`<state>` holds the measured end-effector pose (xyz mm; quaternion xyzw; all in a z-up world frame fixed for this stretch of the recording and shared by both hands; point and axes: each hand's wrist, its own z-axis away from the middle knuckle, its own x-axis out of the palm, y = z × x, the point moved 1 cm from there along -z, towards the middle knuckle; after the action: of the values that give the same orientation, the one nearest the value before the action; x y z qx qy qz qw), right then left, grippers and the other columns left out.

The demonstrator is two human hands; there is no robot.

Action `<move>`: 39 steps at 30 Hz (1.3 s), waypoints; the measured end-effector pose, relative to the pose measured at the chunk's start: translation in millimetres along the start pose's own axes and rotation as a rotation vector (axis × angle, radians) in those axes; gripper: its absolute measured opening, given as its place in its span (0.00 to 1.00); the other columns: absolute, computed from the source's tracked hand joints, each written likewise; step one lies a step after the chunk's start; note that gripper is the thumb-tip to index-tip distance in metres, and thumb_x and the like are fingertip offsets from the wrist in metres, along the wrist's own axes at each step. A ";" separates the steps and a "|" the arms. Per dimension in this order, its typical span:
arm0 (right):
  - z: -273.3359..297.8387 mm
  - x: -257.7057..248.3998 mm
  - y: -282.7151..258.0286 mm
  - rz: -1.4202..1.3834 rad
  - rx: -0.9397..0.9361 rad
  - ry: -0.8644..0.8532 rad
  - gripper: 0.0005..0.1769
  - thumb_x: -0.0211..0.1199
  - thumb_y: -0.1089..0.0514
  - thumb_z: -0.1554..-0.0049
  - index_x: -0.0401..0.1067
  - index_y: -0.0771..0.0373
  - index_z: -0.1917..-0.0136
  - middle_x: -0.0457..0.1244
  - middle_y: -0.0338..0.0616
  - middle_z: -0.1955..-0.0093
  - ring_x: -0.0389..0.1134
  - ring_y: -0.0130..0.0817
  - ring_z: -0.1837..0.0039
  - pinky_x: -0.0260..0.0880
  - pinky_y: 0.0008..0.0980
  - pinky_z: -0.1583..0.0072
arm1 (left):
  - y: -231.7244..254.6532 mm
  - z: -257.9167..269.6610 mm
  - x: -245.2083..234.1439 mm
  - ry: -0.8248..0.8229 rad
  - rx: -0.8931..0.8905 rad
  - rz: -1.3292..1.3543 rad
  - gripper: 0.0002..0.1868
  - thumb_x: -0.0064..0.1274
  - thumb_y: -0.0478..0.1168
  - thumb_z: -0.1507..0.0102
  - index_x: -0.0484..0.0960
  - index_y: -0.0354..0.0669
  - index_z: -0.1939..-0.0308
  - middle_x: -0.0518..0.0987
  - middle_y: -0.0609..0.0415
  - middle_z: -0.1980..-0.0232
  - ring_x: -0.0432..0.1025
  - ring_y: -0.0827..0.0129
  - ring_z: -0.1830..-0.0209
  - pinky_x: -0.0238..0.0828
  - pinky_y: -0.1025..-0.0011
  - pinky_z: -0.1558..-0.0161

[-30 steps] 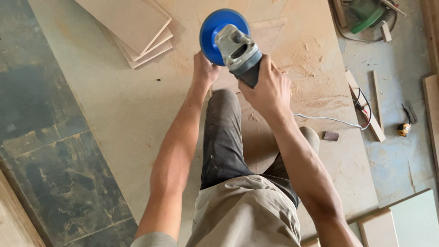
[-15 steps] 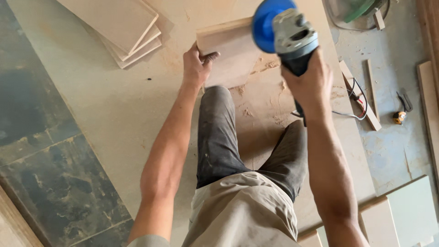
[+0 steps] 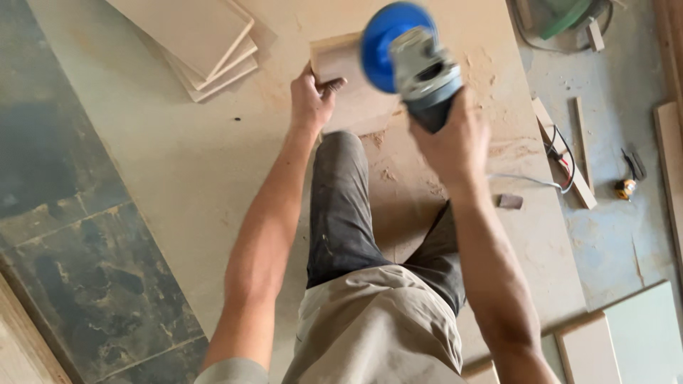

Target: The person sands the edges of a wooden board using an angle grinder with a sanding disc attachment.

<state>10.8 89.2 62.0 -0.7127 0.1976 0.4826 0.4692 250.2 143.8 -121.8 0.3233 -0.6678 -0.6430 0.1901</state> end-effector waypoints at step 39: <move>-0.1 0.6 0.4 -0.010 -0.019 -0.060 0.36 0.77 0.50 0.48 0.63 0.71 0.37 0.69 0.57 0.51 0.74 0.46 0.56 0.78 0.44 0.52 | -7.3 10.4 3.6 -0.004 0.057 0.058 0.20 0.62 0.29 0.39 0.77 0.31 0.44 0.88 0.46 0.58 0.85 0.67 0.59 0.82 0.72 0.58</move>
<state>10.9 89.0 61.4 -0.7033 0.1752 0.5033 0.4704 242.0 149.3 -130.5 0.3077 -0.6952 -0.6186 0.1983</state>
